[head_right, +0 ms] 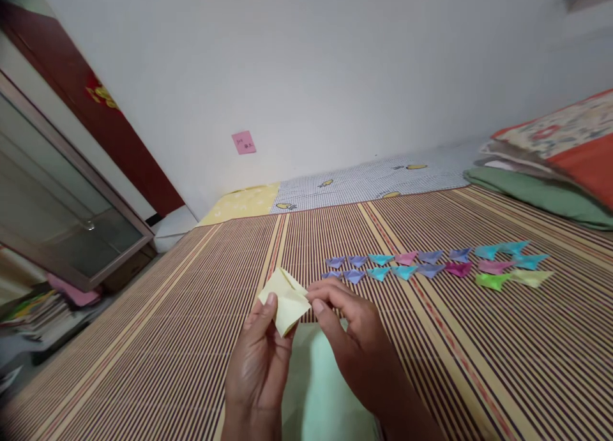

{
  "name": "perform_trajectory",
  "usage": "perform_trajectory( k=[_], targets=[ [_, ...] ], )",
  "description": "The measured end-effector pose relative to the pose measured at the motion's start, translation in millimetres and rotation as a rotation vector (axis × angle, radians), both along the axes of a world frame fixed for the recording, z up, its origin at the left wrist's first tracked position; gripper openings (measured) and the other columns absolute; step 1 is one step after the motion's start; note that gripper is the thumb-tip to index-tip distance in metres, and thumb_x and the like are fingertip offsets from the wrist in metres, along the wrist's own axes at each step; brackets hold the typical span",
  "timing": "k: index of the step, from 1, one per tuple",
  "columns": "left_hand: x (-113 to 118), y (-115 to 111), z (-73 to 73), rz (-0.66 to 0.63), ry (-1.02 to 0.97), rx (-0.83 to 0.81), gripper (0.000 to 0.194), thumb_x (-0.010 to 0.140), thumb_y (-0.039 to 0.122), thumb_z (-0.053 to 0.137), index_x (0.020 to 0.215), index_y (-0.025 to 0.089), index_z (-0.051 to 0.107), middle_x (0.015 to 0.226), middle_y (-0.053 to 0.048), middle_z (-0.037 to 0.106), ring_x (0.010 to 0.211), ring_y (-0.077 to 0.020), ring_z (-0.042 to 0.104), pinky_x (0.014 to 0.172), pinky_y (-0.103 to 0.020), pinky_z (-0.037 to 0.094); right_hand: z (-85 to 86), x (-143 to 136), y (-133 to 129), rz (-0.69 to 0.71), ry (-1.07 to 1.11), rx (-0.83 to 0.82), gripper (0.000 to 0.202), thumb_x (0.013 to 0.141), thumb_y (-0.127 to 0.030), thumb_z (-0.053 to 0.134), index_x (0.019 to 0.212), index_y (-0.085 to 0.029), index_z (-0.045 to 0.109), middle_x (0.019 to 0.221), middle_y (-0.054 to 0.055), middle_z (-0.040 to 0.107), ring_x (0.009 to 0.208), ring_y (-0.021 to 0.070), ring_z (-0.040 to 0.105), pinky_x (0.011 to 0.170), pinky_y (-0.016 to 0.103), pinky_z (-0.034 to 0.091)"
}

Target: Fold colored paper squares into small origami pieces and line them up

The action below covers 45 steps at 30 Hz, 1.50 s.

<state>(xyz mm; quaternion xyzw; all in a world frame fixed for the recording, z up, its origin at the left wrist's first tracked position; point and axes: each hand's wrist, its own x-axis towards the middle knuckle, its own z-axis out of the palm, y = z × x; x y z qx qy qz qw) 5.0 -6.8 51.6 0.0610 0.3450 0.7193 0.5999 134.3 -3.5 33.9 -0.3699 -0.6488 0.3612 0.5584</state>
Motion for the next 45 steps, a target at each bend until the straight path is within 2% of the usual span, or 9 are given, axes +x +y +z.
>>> perform_trajectory(
  k=[7, 11, 21, 27, 30, 32, 35, 39, 45],
  targets=[
    [0.1, -3.3, -8.3, -0.031, 0.027, 0.089, 0.012, 0.091, 0.007, 0.067, 0.101, 0.010, 0.071, 0.088, -0.011, 0.080, 0.079, -0.0185, 0.079, 0.082, -0.029, 0.064, -0.5, -2.1, 2.3, -0.005, 0.056, -0.064, 0.027, 0.099, -0.032, 0.055, 0.077, -0.019, 0.065, 0.090, 0.003, 0.066, 0.085, 0.0173, 0.063, 0.075, 0.028, 0.050],
    [-0.7, -3.3, -11.0, -0.055, 0.051, 0.101, 0.008, 0.087, 0.012, 0.073, 0.095, 0.011, 0.072, 0.089, -0.011, 0.080, 0.080, -0.0198, 0.079, 0.082, -0.030, 0.063, -4.3, -1.9, 4.4, 0.037, 0.120, -0.109, 0.023, 0.096, -0.029, 0.059, 0.076, -0.019, 0.064, 0.087, 0.003, 0.066, 0.083, 0.0176, 0.062, 0.073, 0.029, 0.050],
    [2.6, -4.1, -10.9, -0.096, 0.154, 0.134, 0.029, 0.071, 0.024, 0.088, 0.091, 0.013, 0.070, 0.087, -0.010, 0.079, 0.081, -0.0237, 0.078, 0.079, -0.034, 0.062, -4.0, -0.5, 3.5, 0.012, 0.099, -0.110, 0.020, 0.094, -0.026, 0.061, 0.074, -0.020, 0.062, 0.086, 0.003, 0.065, 0.082, 0.0176, 0.062, 0.074, 0.030, 0.049],
    [4.5, -7.0, -10.7, -0.039, 0.202, 0.107, 0.037, 0.075, 0.042, 0.085, 0.090, 0.014, 0.067, 0.077, -0.008, 0.076, 0.070, -0.0224, 0.076, 0.070, -0.033, 0.060, -6.1, -1.5, 4.1, -0.003, 0.007, -0.099, 0.016, 0.092, -0.023, 0.061, 0.076, -0.020, 0.063, 0.087, 0.003, 0.069, 0.085, 0.0194, 0.066, 0.075, 0.032, 0.051],
    [2.5, -7.8, -15.9, -0.027, 0.326, 0.067, 0.044, 0.081, 0.051, 0.080, 0.100, 0.013, 0.068, 0.077, -0.007, 0.075, 0.065, -0.0195, 0.073, 0.063, -0.028, 0.058, -4.8, -0.9, 3.6, -0.078, -0.039, -0.030, 0.010, 0.091, -0.020, 0.061, 0.084, -0.021, 0.067, 0.090, 0.003, 0.071, 0.084, 0.0188, 0.066, 0.076, 0.033, 0.052],
    [2.3, -9.2, -17.6, -0.040, 0.436, 0.057, 0.046, 0.085, 0.055, 0.074, 0.104, 0.014, 0.069, 0.079, -0.007, 0.075, 0.064, -0.0177, 0.072, 0.060, -0.025, 0.056, -4.0, -0.9, 2.8, -0.160, -0.067, 0.050, 0.012, 0.093, -0.019, 0.059, 0.097, -0.023, 0.070, 0.100, 0.004, 0.072, 0.091, 0.0193, 0.067, 0.080, 0.034, 0.053],
    [5.7, -12.9, -14.3, -0.075, 0.543, 0.091, 0.043, 0.087, 0.057, 0.071, 0.095, 0.015, 0.070, 0.080, -0.007, 0.074, 0.068, -0.0173, 0.071, 0.062, -0.024, 0.055, -4.3, -2.6, 2.0, -0.296, -0.123, 0.203, 0.020, 0.095, -0.021, 0.061, 0.112, -0.025, 0.070, 0.110, 0.005, 0.071, 0.099, 0.0208, 0.068, 0.085, 0.036, 0.056],
    [13.0, -17.4, -8.0, -0.074, 0.581, 0.120, 0.040, 0.084, 0.056, 0.075, 0.081, 0.017, 0.069, 0.073, -0.004, 0.072, 0.066, -0.0163, 0.069, 0.060, -0.023, 0.055, -7.3, -5.0, 3.1, -0.433, -0.180, 0.400, 0.016, 0.095, -0.018, 0.063, 0.106, -0.024, 0.072, 0.102, 0.005, 0.070, 0.095, 0.0210, 0.069, 0.082, 0.036, 0.058],
    [14.1, -18.1, -14.1, -0.065, 0.588, 0.087, 0.043, 0.086, 0.059, 0.071, 0.092, 0.016, 0.072, 0.081, -0.007, 0.074, 0.069, -0.0172, 0.070, 0.062, -0.025, 0.056, -11.5, -3.2, 4.9, -0.488, -0.312, 0.581, 0.022, 0.094, -0.010, 0.065, 0.110, -0.021, 0.073, 0.103, 0.007, 0.066, 0.094, 0.0204, 0.066, 0.081, 0.036, 0.057]
  ],
)
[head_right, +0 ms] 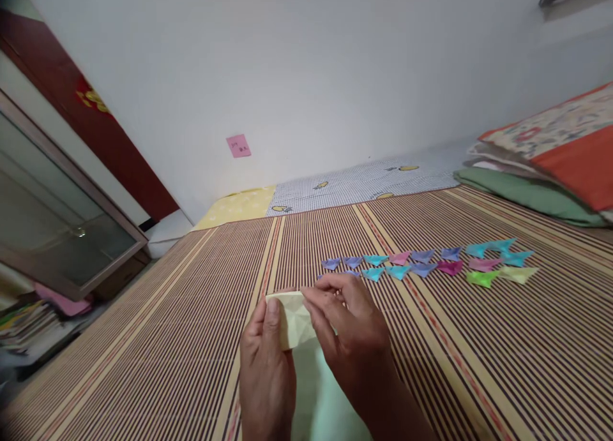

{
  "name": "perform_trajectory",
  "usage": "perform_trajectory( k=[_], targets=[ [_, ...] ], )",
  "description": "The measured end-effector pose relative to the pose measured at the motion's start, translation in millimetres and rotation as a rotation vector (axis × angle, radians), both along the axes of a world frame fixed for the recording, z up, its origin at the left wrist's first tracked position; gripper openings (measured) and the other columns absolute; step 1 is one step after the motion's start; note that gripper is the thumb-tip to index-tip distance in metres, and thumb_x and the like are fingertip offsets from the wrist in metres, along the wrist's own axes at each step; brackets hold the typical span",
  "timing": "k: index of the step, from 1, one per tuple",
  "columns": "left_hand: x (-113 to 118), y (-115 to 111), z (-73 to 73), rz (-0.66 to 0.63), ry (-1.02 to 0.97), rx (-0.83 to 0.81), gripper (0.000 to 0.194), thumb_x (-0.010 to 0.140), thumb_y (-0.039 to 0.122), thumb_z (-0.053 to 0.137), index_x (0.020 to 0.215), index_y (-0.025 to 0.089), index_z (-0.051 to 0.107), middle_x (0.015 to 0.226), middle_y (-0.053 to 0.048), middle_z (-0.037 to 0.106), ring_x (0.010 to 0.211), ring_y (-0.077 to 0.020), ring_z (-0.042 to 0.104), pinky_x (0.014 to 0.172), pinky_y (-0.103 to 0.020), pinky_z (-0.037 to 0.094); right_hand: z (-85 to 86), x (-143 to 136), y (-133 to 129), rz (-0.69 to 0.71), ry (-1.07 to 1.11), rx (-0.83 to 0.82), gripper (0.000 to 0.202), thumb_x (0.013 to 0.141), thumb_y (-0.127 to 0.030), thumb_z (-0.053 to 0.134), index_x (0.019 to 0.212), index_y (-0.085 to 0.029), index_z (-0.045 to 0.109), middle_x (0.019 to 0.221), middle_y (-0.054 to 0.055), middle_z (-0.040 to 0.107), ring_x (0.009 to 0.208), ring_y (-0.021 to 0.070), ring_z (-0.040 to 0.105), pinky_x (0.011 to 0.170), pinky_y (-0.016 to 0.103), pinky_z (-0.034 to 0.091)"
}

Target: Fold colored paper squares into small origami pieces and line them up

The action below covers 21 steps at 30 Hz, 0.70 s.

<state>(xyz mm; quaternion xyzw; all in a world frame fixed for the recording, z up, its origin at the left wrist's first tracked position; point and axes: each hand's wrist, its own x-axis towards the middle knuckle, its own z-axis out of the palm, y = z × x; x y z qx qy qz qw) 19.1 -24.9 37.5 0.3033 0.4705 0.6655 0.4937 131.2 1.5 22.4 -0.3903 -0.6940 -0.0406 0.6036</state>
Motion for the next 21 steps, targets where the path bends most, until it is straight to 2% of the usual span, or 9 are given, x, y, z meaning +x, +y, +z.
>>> perform_trajectory(
  k=[3, 7, 11, 15, 19, 21],
  targets=[
    [-1.9, 1.1, -2.4, -0.008, 0.011, 0.004, 0.045, 0.088, 0.059, 0.068, 0.097, 0.014, 0.073, 0.086, -0.009, 0.074, 0.073, -0.0184, 0.071, 0.067, -0.027, 0.057, -0.8, 0.3, -0.1, 0.016, 0.002, -0.006, 0.023, 0.093, -0.010, 0.066, 0.112, -0.022, 0.073, 0.104, 0.007, 0.064, 0.096, 0.0213, 0.065, 0.081, 0.038, 0.057],
    [-2.6, 2.0, -3.2, -0.018, -0.022, -0.002, 0.045, 0.089, 0.058, 0.067, 0.101, 0.015, 0.073, 0.087, -0.008, 0.074, 0.074, -0.0181, 0.071, 0.068, -0.027, 0.057, -0.7, 1.1, 0.7, 0.049, 0.025, -0.032, 0.020, 0.094, -0.012, 0.065, 0.108, -0.024, 0.074, 0.095, 0.005, 0.064, 0.089, 0.0202, 0.066, 0.075, 0.034, 0.056],
    [-2.2, 1.3, -2.9, -0.014, -0.023, 0.008, 0.044, 0.089, 0.059, 0.068, 0.096, 0.016, 0.072, 0.084, -0.007, 0.073, 0.072, -0.0174, 0.070, 0.067, -0.026, 0.056, -1.5, 1.6, 2.3, 0.087, -0.011, -0.038, 0.019, 0.095, -0.012, 0.064, 0.108, -0.023, 0.072, 0.093, 0.004, 0.067, 0.089, 0.0200, 0.068, 0.076, 0.033, 0.056],
    [-2.1, -0.8, 0.6, -0.026, -0.017, 0.000, 0.044, 0.087, 0.059, 0.069, 0.093, 0.015, 0.071, 0.081, -0.007, 0.073, 0.070, -0.0181, 0.070, 0.064, -0.026, 0.056, -0.1, -0.7, 1.2, 0.127, 0.069, -0.078, 0.014, 0.096, -0.012, 0.061, 0.100, -0.023, 0.069, 0.094, 0.003, 0.067, 0.093, 0.0187, 0.068, 0.080, 0.030, 0.055],
    [-1.8, -2.4, 2.3, -0.050, 0.009, 0.020, 0.041, 0.088, 0.055, 0.070, 0.097, 0.015, 0.074, 0.082, -0.008, 0.075, 0.073, -0.0191, 0.071, 0.066, -0.026, 0.056, 2.3, -1.3, -1.9, 0.183, 0.169, -0.224, 0.014, 0.097, -0.018, 0.060, 0.084, -0.023, 0.064, 0.082, -0.001, 0.066, 0.076, 0.0153, 0.066, 0.068, 0.026, 0.052],
    [-1.8, -2.2, 1.2, -0.063, -0.006, 0.024, 0.042, 0.088, 0.056, 0.070, 0.098, 0.015, 0.074, 0.084, -0.009, 0.075, 0.075, -0.0198, 0.072, 0.068, -0.027, 0.057, 1.3, -0.5, -3.1, 0.161, 0.199, -0.313, 0.006, 0.095, -0.023, 0.064, 0.089, -0.024, 0.066, 0.077, -0.003, 0.067, 0.065, 0.0135, 0.063, 0.060, 0.025, 0.050]
  ],
)
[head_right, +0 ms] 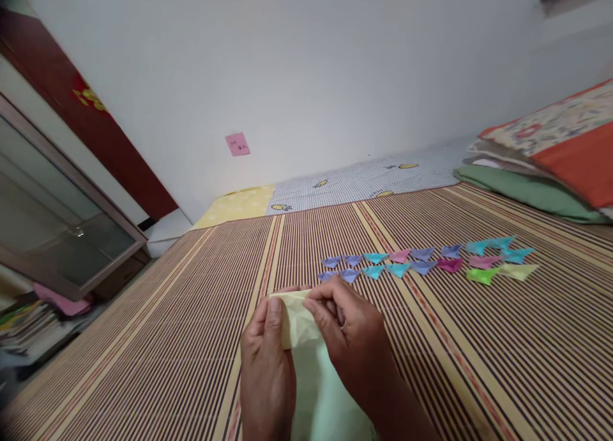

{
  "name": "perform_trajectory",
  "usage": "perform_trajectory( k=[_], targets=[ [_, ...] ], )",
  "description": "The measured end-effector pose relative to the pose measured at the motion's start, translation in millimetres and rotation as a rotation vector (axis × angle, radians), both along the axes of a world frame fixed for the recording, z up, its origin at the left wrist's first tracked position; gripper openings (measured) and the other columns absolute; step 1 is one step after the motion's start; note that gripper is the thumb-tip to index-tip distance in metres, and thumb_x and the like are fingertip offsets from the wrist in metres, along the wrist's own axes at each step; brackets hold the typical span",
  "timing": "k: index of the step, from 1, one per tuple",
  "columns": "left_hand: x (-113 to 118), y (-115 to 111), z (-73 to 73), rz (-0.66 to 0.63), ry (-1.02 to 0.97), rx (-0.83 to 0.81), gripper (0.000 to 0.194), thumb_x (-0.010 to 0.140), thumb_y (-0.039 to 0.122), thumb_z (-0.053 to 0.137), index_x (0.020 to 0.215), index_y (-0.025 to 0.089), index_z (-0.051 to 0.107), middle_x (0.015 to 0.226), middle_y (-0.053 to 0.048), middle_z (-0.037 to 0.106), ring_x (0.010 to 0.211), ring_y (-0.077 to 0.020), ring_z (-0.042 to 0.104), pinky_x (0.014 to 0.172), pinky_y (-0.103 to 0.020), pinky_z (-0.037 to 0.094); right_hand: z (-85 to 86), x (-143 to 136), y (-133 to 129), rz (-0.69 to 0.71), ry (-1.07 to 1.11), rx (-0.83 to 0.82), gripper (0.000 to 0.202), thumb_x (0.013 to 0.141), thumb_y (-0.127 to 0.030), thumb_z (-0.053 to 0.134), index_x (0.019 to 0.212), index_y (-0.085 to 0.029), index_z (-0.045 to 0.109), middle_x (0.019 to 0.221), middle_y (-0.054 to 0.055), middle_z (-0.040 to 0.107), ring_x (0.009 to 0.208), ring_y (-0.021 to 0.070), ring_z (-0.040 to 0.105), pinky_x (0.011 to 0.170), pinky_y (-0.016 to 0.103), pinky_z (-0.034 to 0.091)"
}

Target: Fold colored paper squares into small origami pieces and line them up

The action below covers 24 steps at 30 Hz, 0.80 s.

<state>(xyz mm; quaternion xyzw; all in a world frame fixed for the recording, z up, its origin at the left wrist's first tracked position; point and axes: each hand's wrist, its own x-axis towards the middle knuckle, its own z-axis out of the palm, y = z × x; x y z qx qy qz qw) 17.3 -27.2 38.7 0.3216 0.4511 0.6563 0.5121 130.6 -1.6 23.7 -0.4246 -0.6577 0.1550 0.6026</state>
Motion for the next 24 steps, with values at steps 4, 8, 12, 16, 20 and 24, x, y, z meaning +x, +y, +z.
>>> perform_trajectory(
  k=[4, 8, 12, 16, 20, 24],
  targets=[
    [0.4, 2.4, -2.7, -0.008, -0.123, -0.035, 0.047, 0.088, 0.059, 0.068, 0.100, 0.014, 0.073, 0.086, -0.011, 0.075, 0.074, -0.0206, 0.072, 0.068, -0.029, 0.057, -3.1, 0.1, -1.4, -0.055, 0.034, -0.063, 0.023, 0.090, -0.027, 0.070, 0.112, -0.027, 0.067, 0.084, -0.003, 0.073, 0.068, 0.0146, 0.067, 0.059, 0.024, 0.052],
    [-1.3, 5.1, -2.1, -0.001, -0.109, 0.019, 0.041, 0.091, 0.048, 0.069, 0.120, 0.019, 0.068, 0.095, -0.009, 0.075, 0.082, -0.0204, 0.073, 0.075, -0.029, 0.057, -0.2, -0.8, -2.0, 0.001, 0.051, -0.061, 0.010, 0.094, -0.023, 0.065, 0.102, -0.026, 0.071, 0.089, -0.001, 0.074, 0.077, 0.0152, 0.069, 0.066, 0.025, 0.052],
    [-11.7, 5.3, -4.4, -0.034, 0.178, 0.128, 0.028, 0.092, 0.036, 0.071, 0.116, 0.021, 0.072, 0.100, -0.008, 0.074, 0.087, -0.0196, 0.070, 0.079, -0.028, 0.055, 5.8, 1.4, -1.0, 0.075, 0.076, -0.050, 0.011, 0.097, -0.022, 0.061, 0.090, -0.023, 0.069, 0.087, -0.001, 0.071, 0.081, 0.0150, 0.067, 0.074, 0.026, 0.050],
    [-20.0, 4.9, -7.9, -0.041, 0.474, 0.207, 0.018, 0.091, 0.034, 0.071, 0.102, 0.021, 0.077, 0.094, -0.006, 0.074, 0.080, -0.0184, 0.067, 0.072, -0.026, 0.053, 7.1, 3.3, -0.6, 0.079, 0.037, -0.073, 0.016, 0.098, -0.023, 0.060, 0.083, -0.022, 0.065, 0.077, -0.003, 0.064, 0.070, 0.0132, 0.061, 0.066, 0.025, 0.045],
    [-16.6, 5.0, -7.4, -0.020, 0.556, 0.204, 0.013, 0.090, 0.032, 0.072, 0.096, 0.022, 0.077, 0.091, -0.004, 0.074, 0.082, -0.0196, 0.068, 0.075, -0.028, 0.053, 5.2, 1.7, -1.3, 0.052, 0.023, -0.076, 0.016, 0.096, -0.023, 0.062, 0.081, -0.022, 0.065, 0.073, -0.004, 0.061, 0.067, 0.0124, 0.057, 0.064, 0.025, 0.042],
    [-13.8, 6.1, -8.3, 0.029, 0.517, 0.164, 0.014, 0.089, 0.034, 0.073, 0.086, 0.020, 0.075, 0.083, -0.002, 0.072, 0.080, -0.0185, 0.067, 0.074, -0.027, 0.052, 6.0, 3.3, -0.5, 0.094, 0.038, -0.087, 0.017, 0.096, -0.025, 0.063, 0.079, -0.022, 0.064, 0.072, -0.004, 0.058, 0.065, 0.0122, 0.054, 0.061, 0.026, 0.041]
  ],
)
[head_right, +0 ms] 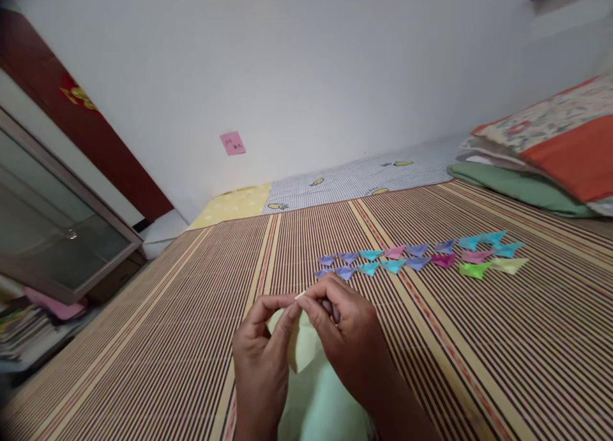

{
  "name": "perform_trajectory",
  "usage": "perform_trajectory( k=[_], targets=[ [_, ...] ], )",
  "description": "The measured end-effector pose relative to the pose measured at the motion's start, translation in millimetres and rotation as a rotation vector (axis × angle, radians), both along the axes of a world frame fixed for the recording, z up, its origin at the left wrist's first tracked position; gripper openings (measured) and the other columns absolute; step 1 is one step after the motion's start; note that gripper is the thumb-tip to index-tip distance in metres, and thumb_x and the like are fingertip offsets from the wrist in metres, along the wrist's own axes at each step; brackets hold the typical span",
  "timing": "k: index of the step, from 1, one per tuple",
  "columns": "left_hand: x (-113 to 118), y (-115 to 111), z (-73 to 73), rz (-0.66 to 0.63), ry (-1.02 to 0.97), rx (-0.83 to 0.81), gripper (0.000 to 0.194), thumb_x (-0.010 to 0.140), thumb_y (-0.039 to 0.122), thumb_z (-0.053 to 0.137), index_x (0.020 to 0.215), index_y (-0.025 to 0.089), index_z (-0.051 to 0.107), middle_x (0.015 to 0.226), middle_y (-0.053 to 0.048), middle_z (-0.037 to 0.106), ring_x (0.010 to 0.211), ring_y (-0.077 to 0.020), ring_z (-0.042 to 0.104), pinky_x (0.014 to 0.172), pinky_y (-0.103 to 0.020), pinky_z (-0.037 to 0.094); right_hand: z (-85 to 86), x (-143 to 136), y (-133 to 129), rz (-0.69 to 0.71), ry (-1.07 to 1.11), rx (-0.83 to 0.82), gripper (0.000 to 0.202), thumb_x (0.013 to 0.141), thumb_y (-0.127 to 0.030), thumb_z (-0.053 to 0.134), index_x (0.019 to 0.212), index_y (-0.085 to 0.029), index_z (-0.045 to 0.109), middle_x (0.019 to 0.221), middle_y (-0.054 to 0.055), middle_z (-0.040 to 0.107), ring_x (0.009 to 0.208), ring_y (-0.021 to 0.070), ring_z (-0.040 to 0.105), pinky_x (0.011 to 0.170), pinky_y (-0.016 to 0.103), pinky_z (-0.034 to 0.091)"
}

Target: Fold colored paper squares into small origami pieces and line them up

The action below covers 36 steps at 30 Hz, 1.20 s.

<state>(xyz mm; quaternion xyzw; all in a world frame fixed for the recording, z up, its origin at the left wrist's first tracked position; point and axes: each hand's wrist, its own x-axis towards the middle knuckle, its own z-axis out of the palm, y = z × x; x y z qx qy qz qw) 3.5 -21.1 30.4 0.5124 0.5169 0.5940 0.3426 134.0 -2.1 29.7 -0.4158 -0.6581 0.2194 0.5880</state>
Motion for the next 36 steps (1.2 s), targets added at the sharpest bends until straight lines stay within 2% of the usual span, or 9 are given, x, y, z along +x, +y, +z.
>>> perform_trajectory(
  k=[4, 7, 12, 15, 19, 26, 31, 34, 36],
  targets=[
    [-4.4, 1.4, -3.7, 0.026, -0.219, -0.038, 0.026, 0.084, 0.043, 0.076, 0.080, 0.018, 0.070, 0.073, -0.002, 0.068, 0.067, -0.0164, 0.063, 0.065, -0.025, 0.051, 1.8, 7.6, 1.8, 0.109, -0.023, -0.026, 0.009, 0.086, -0.022, 0.072, 0.081, -0.022, 0.064, 0.079, -0.003, 0.057, 0.068, 0.0133, 0.051, 0.062, 0.027, 0.040],
    [-8.6, 3.8, -6.2, 0.067, -0.347, -0.050, 0.030, 0.081, 0.047, 0.078, 0.080, 0.018, 0.068, 0.074, -0.001, 0.067, 0.065, -0.0154, 0.062, 0.060, -0.023, 0.050, 2.9, 11.9, 2.0, 0.147, -0.067, -0.047, 0.008, 0.081, -0.019, 0.074, 0.081, -0.023, 0.067, 0.085, -0.002, 0.058, 0.074, 0.0142, 0.054, 0.065, 0.028, 0.041],
    [-11.6, 9.0, -9.2, 0.138, -0.458, -0.021, 0.033, 0.078, 0.045, 0.082, 0.081, 0.018, 0.064, 0.075, 0.000, 0.065, 0.063, -0.0132, 0.060, 0.059, -0.022, 0.051, 4.1, 10.5, 1.2, 0.266, -0.093, -0.069, 0.007, 0.083, -0.017, 0.072, 0.084, -0.022, 0.068, 0.096, 0.001, 0.062, 0.090, 0.0172, 0.061, 0.079, 0.031, 0.044],
    [-10.9, 10.0, -9.5, 0.169, -0.505, 0.014, 0.032, 0.079, 0.043, 0.082, 0.083, 0.018, 0.063, 0.075, 0.001, 0.063, 0.063, -0.0114, 0.058, 0.058, -0.020, 0.050, 4.3, 7.6, 1.0, 0.281, -0.088, -0.099, 0.008, 0.086, -0.018, 0.069, 0.079, -0.021, 0.065, 0.095, 0.001, 0.063, 0.088, 0.0166, 0.061, 0.078, 0.030, 0.044],
    [-8.5, 7.7, -7.1, 0.163, -0.583, 0.043, 0.029, 0.082, 0.041, 0.081, 0.085, 0.019, 0.062, 0.070, 0.003, 0.059, 0.057, -0.0109, 0.057, 0.051, -0.019, 0.049, 4.8, 3.6, -0.6, 0.274, -0.042, -0.147, 0.018, 0.090, -0.019, 0.065, 0.073, -0.020, 0.059, 0.084, -0.001, 0.062, 0.079, 0.0149, 0.059, 0.072, 0.029, 0.044],
    [-4.9, 5.3, -0.2, 0.179, -0.604, 0.066, 0.030, 0.081, 0.039, 0.081, 0.082, 0.018, 0.060, 0.078, -0.001, 0.068, 0.056, -0.0111, 0.062, 0.049, -0.019, 0.050, 2.6, -1.5, -3.5, 0.169, 0.054, -0.256, 0.008, 0.084, -0.023, 0.071, 0.082, -0.022, 0.062, 0.077, -0.002, 0.064, 0.070, 0.0142, 0.058, 0.066, 0.028, 0.046],
    [-3.4, 5.2, 0.3, 0.187, -0.597, 0.049, 0.030, 0.080, 0.039, 0.082, 0.083, 0.018, 0.061, 0.078, -0.001, 0.070, 0.057, -0.0129, 0.066, 0.050, -0.019, 0.052, 4.4, -3.9, -3.6, 0.201, 0.117, -0.346, 0.022, 0.082, -0.025, 0.072, 0.103, -0.021, 0.067, 0.082, -0.001, 0.068, 0.074, 0.0155, 0.062, 0.069, 0.029, 0.050],
    [-3.3, 5.4, -0.6, 0.156, -0.581, 0.036, 0.029, 0.080, 0.039, 0.082, 0.087, 0.017, 0.063, 0.080, -0.002, 0.071, 0.062, -0.0147, 0.069, 0.054, -0.022, 0.055, 8.5, -6.0, -5.1, 0.231, 0.063, -0.359, 0.007, 0.087, -0.027, 0.067, 0.084, -0.021, 0.068, 0.071, -0.003, 0.064, 0.066, 0.0133, 0.057, 0.062, 0.026, 0.046],
    [-3.8, 5.8, -0.4, 0.142, -0.564, 0.025, 0.031, 0.080, 0.038, 0.082, 0.096, 0.018, 0.065, 0.084, -0.003, 0.072, 0.067, -0.0158, 0.070, 0.058, -0.023, 0.056, 10.7, -6.6, -5.8, 0.234, 0.057, -0.343, 0.018, 0.090, -0.030, 0.063, 0.076, -0.020, 0.066, 0.067, -0.003, 0.061, 0.063, 0.0126, 0.054, 0.059, 0.025, 0.042]
  ],
)
